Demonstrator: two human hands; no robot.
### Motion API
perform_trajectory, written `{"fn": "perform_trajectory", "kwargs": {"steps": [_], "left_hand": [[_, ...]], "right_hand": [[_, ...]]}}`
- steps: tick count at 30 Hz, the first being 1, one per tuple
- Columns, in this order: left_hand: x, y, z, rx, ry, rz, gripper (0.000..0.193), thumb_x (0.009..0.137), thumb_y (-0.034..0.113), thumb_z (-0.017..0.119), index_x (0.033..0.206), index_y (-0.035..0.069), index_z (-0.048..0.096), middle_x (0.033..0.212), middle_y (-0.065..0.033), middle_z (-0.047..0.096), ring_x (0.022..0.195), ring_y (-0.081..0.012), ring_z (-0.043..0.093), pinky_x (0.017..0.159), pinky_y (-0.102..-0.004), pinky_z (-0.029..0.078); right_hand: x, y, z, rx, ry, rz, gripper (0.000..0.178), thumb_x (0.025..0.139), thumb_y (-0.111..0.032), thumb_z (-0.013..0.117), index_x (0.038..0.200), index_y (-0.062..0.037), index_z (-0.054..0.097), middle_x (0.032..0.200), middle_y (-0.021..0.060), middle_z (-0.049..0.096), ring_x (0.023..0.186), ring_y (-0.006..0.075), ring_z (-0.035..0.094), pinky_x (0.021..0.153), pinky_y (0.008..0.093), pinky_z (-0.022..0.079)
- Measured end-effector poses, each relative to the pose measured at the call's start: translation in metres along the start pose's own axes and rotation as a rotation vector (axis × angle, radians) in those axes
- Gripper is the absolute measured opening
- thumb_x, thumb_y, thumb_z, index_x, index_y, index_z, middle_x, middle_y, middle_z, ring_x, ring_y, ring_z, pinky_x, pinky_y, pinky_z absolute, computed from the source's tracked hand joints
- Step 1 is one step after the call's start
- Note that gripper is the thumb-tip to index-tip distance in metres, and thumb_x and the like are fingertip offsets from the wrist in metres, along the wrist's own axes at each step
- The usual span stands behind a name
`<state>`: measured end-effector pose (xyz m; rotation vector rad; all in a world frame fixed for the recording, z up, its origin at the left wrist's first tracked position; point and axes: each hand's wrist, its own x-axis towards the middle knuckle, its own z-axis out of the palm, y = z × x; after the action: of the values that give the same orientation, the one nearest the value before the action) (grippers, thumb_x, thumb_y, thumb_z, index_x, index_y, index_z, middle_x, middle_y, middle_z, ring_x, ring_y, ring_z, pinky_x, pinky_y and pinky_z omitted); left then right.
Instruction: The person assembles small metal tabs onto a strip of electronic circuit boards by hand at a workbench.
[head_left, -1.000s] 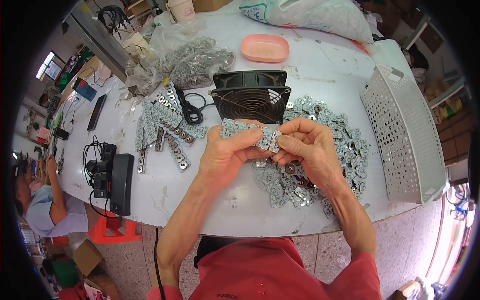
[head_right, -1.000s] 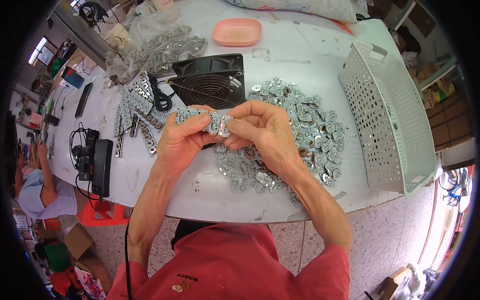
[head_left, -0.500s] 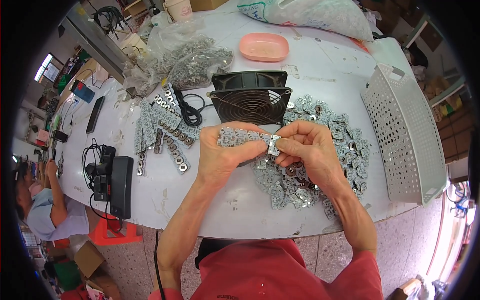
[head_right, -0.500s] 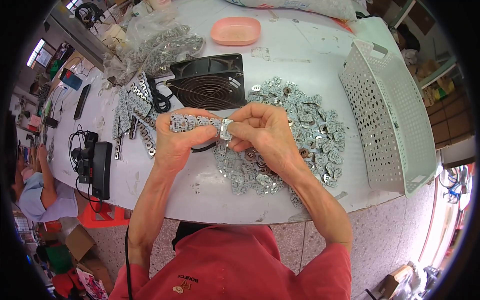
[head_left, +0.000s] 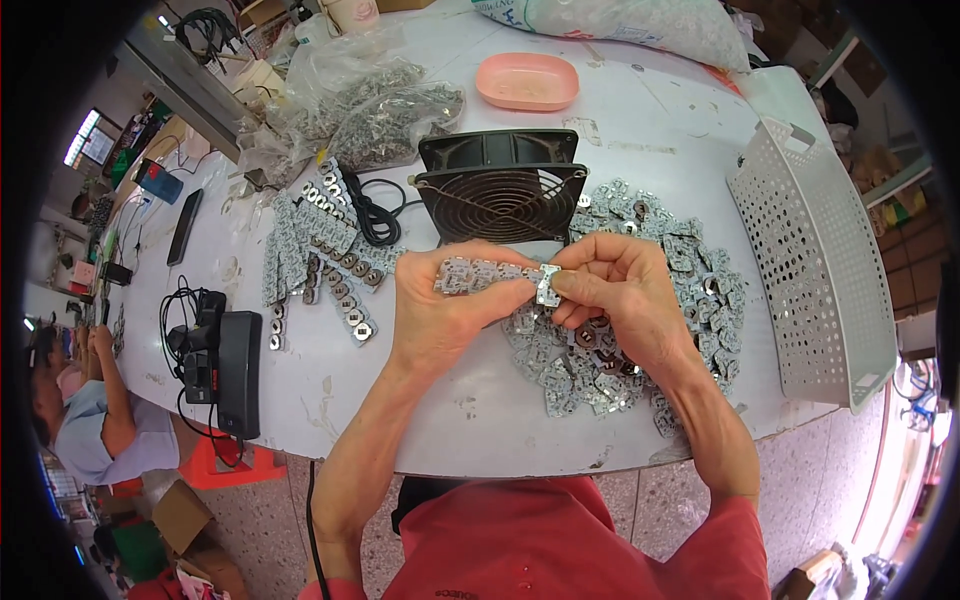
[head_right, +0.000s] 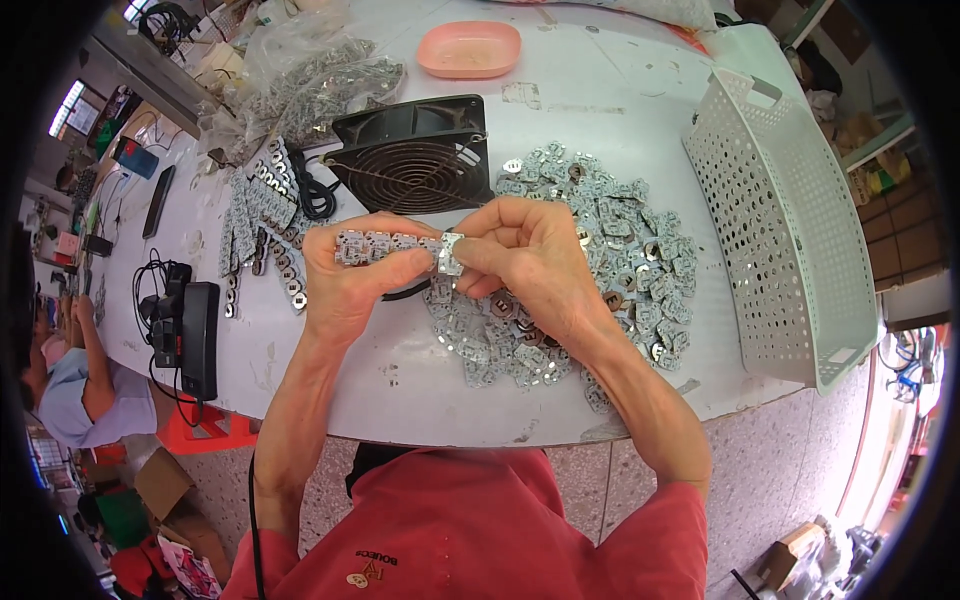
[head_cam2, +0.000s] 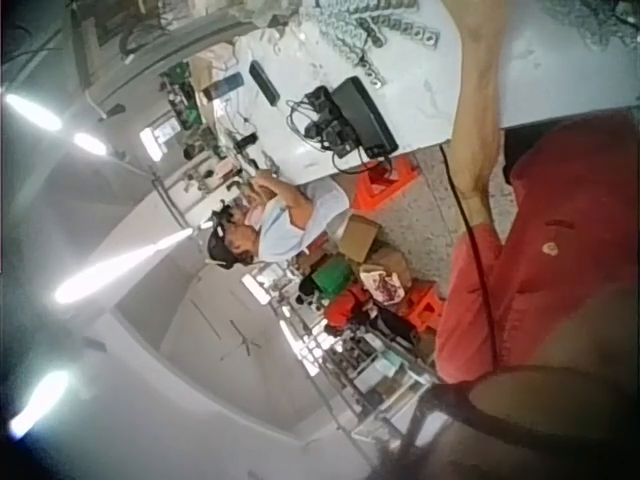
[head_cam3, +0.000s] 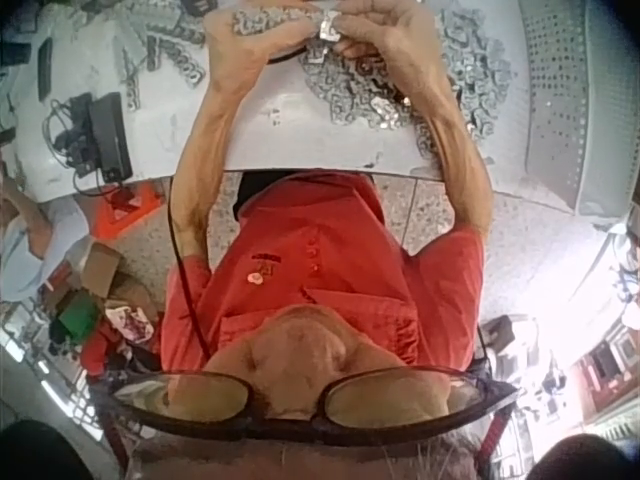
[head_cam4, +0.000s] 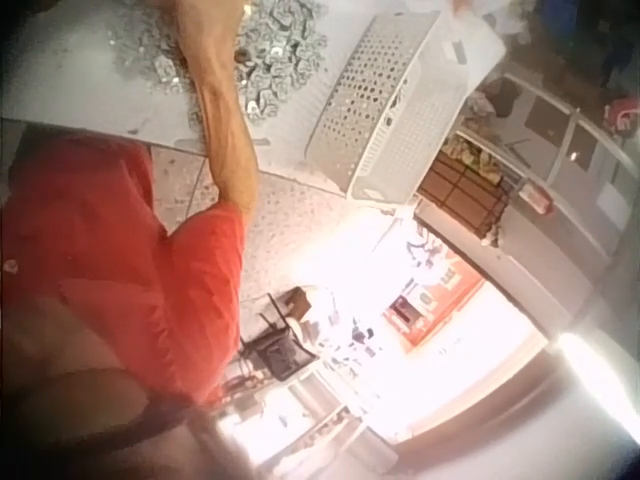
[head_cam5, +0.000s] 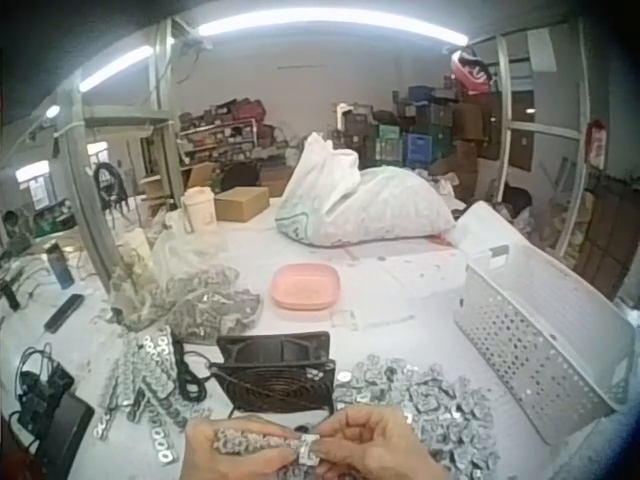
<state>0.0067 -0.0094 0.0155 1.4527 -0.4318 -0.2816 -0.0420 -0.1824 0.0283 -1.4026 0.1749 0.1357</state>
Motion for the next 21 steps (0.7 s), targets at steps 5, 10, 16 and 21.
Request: {"fn": "perform_trajectory", "kwargs": {"steps": [5,10,16,21], "left_hand": [[-0.0001,-0.0040,0.0015,0.121,0.048,0.107,0.010,0.071,-0.001,0.067,0.081,-0.003,0.067,0.071,-0.0025,0.063,0.062,-0.0054,0.055,0.054,-0.0187,0.044],[0.0005,-0.0071,0.0017,0.095,0.057,0.059,0.010,0.071,-0.001,0.067,0.081,-0.003,0.067,0.070,-0.0025,0.063,0.061,-0.0051,0.055,0.053,-0.0186,0.044],[0.0010,-0.0106,0.0010,0.036,0.073,0.043,0.012,0.071,0.000,0.068,0.082,-0.003,0.067,0.071,-0.0030,0.063,0.061,-0.0049,0.055,0.054,-0.0180,0.044],[0.0007,-0.0101,0.0006,0.025,0.071,0.051,0.014,0.071,0.001,0.069,0.084,-0.004,0.066,0.073,-0.0036,0.064,0.063,-0.0056,0.056,0.055,-0.0183,0.045]], "right_hand": [[0.0035,-0.0004,-0.0004,-0.045,-0.008,0.025,0.013,0.076,-0.004,0.062,0.085,0.0060,0.060,0.070,0.0112,0.063,0.058,0.0128,0.060,0.055,0.0235,0.050],[0.0052,0.0026,-0.0007,-0.029,0.000,0.001,0.010,0.076,-0.002,0.061,0.083,0.0059,0.060,0.069,0.0103,0.062,0.057,0.0125,0.060,0.054,0.0228,0.050],[0.0037,0.0039,0.0014,-0.026,0.040,-0.040,0.010,0.077,-0.001,0.060,0.084,0.0060,0.060,0.069,0.0100,0.062,0.058,0.0125,0.060,0.054,0.0225,0.050],[0.0021,0.0065,0.0005,-0.027,0.041,-0.074,0.011,0.077,-0.001,0.060,0.086,0.0060,0.060,0.070,0.0098,0.063,0.058,0.0124,0.061,0.054,0.0225,0.050]]}}
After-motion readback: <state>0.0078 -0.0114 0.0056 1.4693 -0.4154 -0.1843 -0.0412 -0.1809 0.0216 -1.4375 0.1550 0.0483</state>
